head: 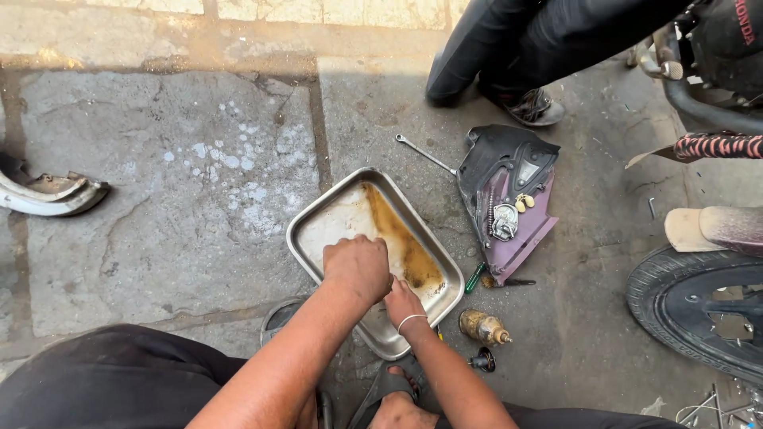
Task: Cleaning and reassembling a motorcycle carburetor with fuel and a brush.
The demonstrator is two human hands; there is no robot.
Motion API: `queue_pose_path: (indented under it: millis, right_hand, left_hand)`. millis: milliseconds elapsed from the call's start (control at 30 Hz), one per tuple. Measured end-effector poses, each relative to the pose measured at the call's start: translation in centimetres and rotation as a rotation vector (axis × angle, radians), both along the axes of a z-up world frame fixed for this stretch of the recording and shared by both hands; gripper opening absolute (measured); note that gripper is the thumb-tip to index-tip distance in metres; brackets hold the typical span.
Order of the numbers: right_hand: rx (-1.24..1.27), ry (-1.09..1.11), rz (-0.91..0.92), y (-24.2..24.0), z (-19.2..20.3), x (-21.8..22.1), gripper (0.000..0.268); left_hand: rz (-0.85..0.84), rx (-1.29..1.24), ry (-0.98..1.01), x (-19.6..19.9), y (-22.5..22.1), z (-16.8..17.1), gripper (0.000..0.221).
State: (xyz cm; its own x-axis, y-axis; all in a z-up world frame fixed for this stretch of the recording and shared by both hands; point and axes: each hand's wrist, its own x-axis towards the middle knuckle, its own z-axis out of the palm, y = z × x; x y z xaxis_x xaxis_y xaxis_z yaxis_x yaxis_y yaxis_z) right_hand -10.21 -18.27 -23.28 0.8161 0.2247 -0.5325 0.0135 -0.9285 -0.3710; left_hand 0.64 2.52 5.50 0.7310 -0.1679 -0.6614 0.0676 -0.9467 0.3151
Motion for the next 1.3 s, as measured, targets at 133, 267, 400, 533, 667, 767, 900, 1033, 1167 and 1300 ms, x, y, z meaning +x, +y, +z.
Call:
queue_pose_path:
  millis: [133,267,400,533,667,767,900,1033,1167,1300]
  right_hand:
    - [-0.009,-0.239,0.093,-0.7,-1.5,-1.5,0.014]
    - [-0.022,-0.244,-0.031,1.2,1.3,-2.0,0.025]
    - [-0.060,-0.216,-0.021,1.4,1.7,-3.7,0.026]
    - [0.020,-0.233,-0.032,0.0,-1.0,-5.4,0.021]
    - [0.076,-0.224,-0.013,0.0,-0.7,-4.7,0.026]
    - [-0.031,-0.102,-0.037,0.9,-0.1,-3.7,0.019]
    - [-0.042,-0.149,-0.054,1.7,-0.4,-3.9,0.026]
    - [-0.015,-0.148,-0.034,1.1,-0.5,-4.3,0.023]
    - [0.067,-0.167,-0.082,0.3,-0.7,-4.6,0.030]
    - [0.116,-0.181,-0.142,0.4,0.1,-4.3,0.028]
  left_hand:
    - [-0.031,0.032,0.052,-1.2,-0.1,-1.8,0.042]
    - [-0.064,0.073,0.089,-1.1,0.3,-1.0,0.039]
    - [-0.078,0.069,0.095,-1.4,0.2,-0.9,0.042]
    - [-0.071,0.060,0.082,-1.5,-0.3,-1.5,0.038]
    - [-0.102,0.049,0.114,-2.0,-0.5,-1.5,0.038]
    - [-0.122,0.044,0.120,-1.9,-0.9,-1.5,0.041]
    - [-0.156,0.051,0.099,-2.3,-1.4,-2.4,0.042]
    - [-0.193,0.029,0.102,-2.5,-2.0,-2.9,0.042]
    - [-0.208,0.043,0.125,-2.2,-2.1,-2.3,0.045]
    - [-0.217,0.053,0.149,-2.3,-2.5,-2.6,0.046]
